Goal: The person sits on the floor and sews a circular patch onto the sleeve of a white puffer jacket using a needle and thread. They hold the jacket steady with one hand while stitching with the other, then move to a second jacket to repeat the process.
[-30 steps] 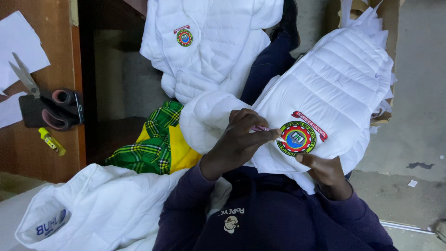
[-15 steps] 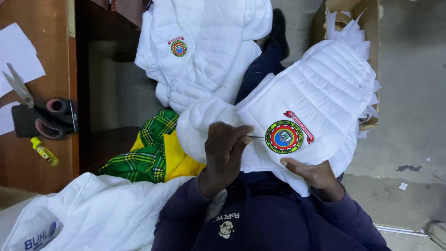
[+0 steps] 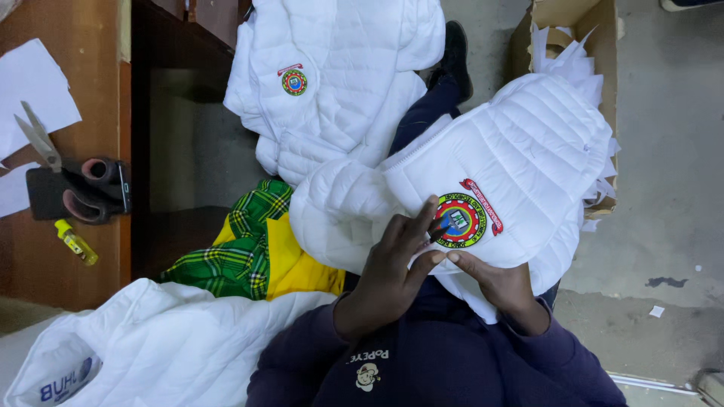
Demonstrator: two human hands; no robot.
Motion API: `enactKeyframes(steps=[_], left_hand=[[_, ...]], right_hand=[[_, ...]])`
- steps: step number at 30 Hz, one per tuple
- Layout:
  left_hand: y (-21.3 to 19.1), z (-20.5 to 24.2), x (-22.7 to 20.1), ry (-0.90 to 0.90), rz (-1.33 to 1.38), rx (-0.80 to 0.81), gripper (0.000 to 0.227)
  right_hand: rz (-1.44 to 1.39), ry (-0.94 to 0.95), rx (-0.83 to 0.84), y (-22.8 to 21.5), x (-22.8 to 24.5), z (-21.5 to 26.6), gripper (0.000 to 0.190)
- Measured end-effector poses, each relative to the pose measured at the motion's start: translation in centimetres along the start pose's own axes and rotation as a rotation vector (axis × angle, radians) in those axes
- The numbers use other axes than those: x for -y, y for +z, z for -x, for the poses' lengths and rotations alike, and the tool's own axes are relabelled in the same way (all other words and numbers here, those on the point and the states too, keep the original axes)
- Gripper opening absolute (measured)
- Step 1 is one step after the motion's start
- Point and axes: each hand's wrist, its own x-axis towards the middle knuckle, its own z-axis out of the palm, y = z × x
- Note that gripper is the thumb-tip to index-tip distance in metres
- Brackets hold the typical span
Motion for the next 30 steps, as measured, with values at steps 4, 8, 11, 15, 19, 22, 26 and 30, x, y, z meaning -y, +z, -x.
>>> enactKeyframes(steps=[4, 8, 11, 15, 19, 22, 26, 30], left_hand=[[0.7, 1.2, 0.9, -0.005, 0.005, -0.029, 0.051], [0.0, 0.6, 0.6, 0.030, 0.071, -0.004, 0.046], [-1.7, -0.2, -1.1, -0.031, 0.224, 0.077, 0.048], [-7.1, 0.2, -1.4, -0.360, 0.224, 0.338, 0.075], [-7.8, -1.7, -2.1, 0.205, 0.045, 0.058, 0.037], [-4.8, -4.1, -1.1, 0.328, 0.103, 0.279, 0.036], [0.6, -5.0, 0.6, 0.043, 0.340, 0.133, 0.050], [2.6, -2.2, 7.1, -0.405, 0.537, -0.315, 0.034]], right_hand=[[0.170, -0.074, -0.017, 0.0, -2.8, 1.1, 0.062], [0.298, -0.190, -0.049, -0.9, -4.0, 1.5, 0.054], [0.720, -0.575, -0.010, -3.2, -2.8, 1.3, 0.032], [0.320, -0.175, 0.412, -7.5, 1.4, 0.2, 0.049], [0.295, -0.556, 1.023, -8.2, 5.5, -3.2, 0.033], [0.224, -0.839, 1.272, -7.8, 8.1, -6.6, 0.032], [-0.029, -0.456, 1.575, -6.6, 10.1, -11.3, 0.034], [-0.377, 0.207, 1.044, -6.0, 1.4, -8.7, 0.043]])
